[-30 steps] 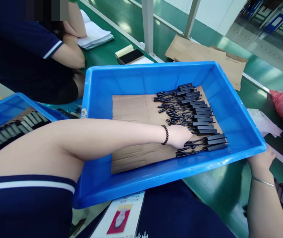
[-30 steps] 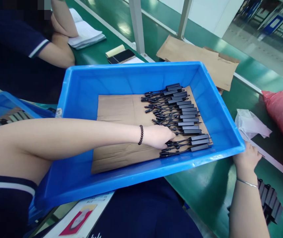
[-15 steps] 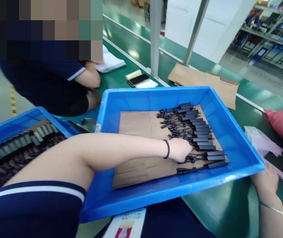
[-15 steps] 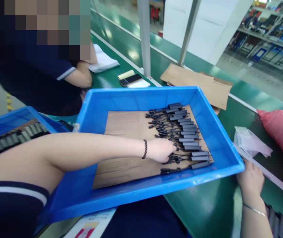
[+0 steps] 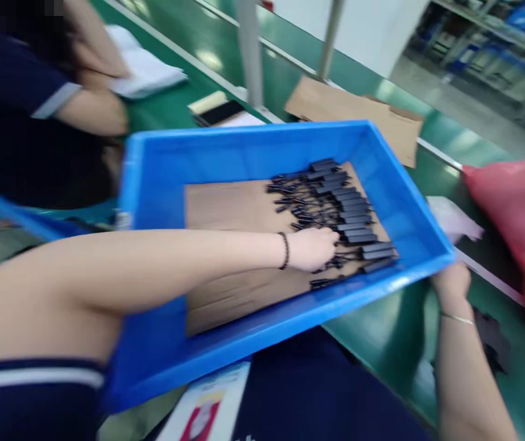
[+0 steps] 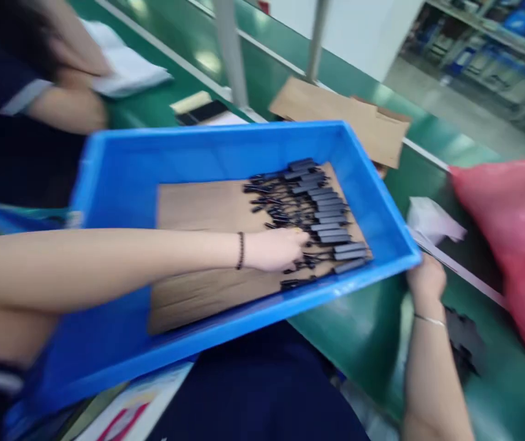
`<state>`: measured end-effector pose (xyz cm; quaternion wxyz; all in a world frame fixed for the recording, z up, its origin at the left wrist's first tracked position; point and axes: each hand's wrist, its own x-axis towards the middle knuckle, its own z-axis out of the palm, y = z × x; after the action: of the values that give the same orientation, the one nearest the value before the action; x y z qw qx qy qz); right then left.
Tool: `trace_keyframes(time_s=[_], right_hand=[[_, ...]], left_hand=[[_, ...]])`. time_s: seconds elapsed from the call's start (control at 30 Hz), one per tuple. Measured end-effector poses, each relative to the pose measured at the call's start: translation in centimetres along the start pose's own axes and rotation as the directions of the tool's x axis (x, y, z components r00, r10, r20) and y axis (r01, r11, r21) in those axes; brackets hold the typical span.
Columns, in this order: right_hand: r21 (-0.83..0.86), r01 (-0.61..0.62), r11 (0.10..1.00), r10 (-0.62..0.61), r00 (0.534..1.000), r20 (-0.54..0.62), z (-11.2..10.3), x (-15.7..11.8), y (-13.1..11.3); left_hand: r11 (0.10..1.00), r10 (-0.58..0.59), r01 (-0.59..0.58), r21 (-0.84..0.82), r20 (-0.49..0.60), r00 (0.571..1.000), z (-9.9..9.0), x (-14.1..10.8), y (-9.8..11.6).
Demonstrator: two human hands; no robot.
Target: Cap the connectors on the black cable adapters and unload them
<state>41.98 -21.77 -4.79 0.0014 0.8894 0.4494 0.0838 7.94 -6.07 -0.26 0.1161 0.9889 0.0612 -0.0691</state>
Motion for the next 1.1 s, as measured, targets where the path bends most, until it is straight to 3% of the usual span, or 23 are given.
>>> trace_keyframes(time_s=[0.1,0.27,0.4,0.53,0.7,0.77,0.93,1.0,1.1], right_hand=[[-0.068,-0.115,0.991,0.116,0.993,0.011,1.6,-0.3,1.6],[0.044,-0.096,0.994,0.099,0.993,-0.064,2.9,-0.2,2.2],[0.047,-0.054,0.997,0.057,0.996,-0.064,3.1,-0.7,2.5],[-0.053,0.027,0.998,-0.029,0.999,-0.043,3.4,-0.5,2.4],[-0.028,0.020,0.999,-0.022,0.997,-0.072,2.5,-0.8,2.1],[0.066,0.073,0.995,-0.068,0.995,-0.073,2.2,-1.5,2.0],[0.258,0.233,0.938,-0.253,0.966,0.046,2.3,-4.3,1.1],[0.262,0.232,0.937,-0.247,0.969,0.025,2.5,-5.6,0.6],[0.234,0.147,0.961,-0.143,0.989,-0.033,3.0,-6.9,-0.1]], left_hand=[[0.999,-0.034,0.034,0.000,0.040,0.999,0.3,0.1,0.3],[0.995,-0.094,0.098,-0.020,0.123,0.988,0.4,0.4,1.5],[0.995,-0.103,0.103,0.009,0.065,0.993,0.6,0.4,2.2],[0.997,-0.068,0.066,0.034,0.037,0.997,0.8,0.3,2.4],[0.993,-0.101,0.101,0.054,0.000,0.995,0.0,0.0,2.8],[0.992,-0.113,0.112,0.066,0.014,0.994,-0.6,-0.1,3.0],[0.985,-0.174,0.169,0.044,0.152,0.973,-2.0,-0.3,3.1],[0.974,-0.219,0.225,-0.016,0.172,0.960,-2.2,-0.3,2.8],[0.959,-0.255,0.271,-0.080,0.170,0.952,-2.2,0.0,1.8]])
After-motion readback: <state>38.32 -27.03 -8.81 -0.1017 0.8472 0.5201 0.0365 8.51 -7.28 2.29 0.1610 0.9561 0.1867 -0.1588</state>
